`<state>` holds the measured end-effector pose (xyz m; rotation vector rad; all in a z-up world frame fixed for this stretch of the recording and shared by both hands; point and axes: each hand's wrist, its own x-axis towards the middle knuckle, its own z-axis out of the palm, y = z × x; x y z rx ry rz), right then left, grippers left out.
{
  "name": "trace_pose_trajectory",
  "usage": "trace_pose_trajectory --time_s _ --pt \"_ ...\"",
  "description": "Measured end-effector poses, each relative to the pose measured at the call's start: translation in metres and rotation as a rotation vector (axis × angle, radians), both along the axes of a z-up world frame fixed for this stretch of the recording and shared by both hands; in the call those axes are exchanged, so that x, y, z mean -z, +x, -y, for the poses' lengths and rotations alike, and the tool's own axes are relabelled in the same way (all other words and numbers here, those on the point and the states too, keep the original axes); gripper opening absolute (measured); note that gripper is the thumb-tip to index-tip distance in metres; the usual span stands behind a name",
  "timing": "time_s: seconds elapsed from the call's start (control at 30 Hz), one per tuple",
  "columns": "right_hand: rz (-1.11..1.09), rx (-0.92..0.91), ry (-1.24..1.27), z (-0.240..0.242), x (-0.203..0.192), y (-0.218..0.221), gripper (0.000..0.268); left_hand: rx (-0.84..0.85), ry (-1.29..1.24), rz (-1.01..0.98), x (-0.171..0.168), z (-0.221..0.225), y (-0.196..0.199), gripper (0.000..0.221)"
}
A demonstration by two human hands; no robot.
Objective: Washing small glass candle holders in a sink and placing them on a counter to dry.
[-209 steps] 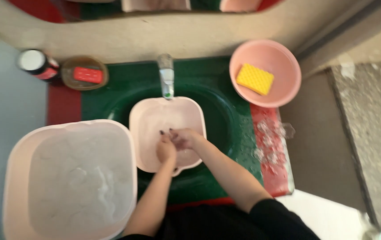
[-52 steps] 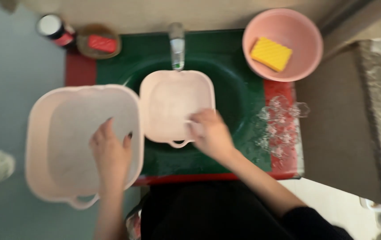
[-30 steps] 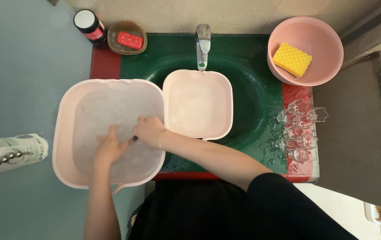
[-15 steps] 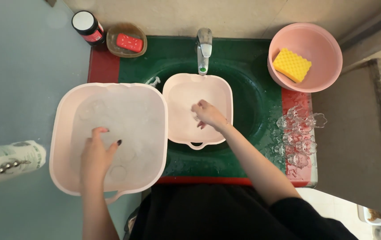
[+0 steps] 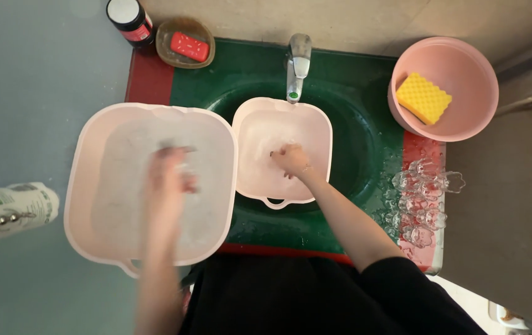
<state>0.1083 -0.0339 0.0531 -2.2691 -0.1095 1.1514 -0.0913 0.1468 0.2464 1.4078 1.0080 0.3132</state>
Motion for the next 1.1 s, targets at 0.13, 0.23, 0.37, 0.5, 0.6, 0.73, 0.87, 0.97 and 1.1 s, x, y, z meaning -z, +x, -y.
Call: trace_pose_trajectory --time_s 0.13,0.23,0.37,0.5,0.6,0.73,0.87,0.97,1.1 --pt "0.117 -0.094 0.044 0.031 0.061 0.017 0.043 0.153 -0.139 0.119 0.079 0.075 0.067 0.055" --pt "0.145 -0.188 0.114 0.052 0.1 0.023 0.038 0.253 0.327 0.185 0.2 0.132 0.101 0.043" --pt "0.859 -0.584 0.016 0.059 0.095 0.015 0.044 0.124 0.241 -0.14 0.222 0.161 0.122 0.04" --pt "0.712 -0.324 0.014 0.048 0.026 -0.004 0.064 0.295 0.559 -0.238 0.237 0.144 0.118 0.052" --pt "0.646 -0.225 -0.055 0.044 0.027 -0.006 0.071 0.513 0.823 -0.425 0.303 0.135 0.119 0.046" --pt "0.72 -0.239 -0.052 0.044 0.049 0.003 0.068 0.435 0.677 -0.442 0.266 0.128 0.122 0.052" --pt "0.43 -0.058 0.029 0.05 0.068 0.013 0.07 0.408 0.441 -0.496 0.245 0.121 0.12 0.041" --pt "0.426 -0.033 -0.02 0.047 0.056 0.009 0.08 0.308 0.404 -0.411 0.26 0.122 0.118 0.051" --pt "0.561 0.008 0.085 0.05 0.13 0.011 0.043 0.196 0.71 -0.17 0.291 0.125 0.112 0.08"
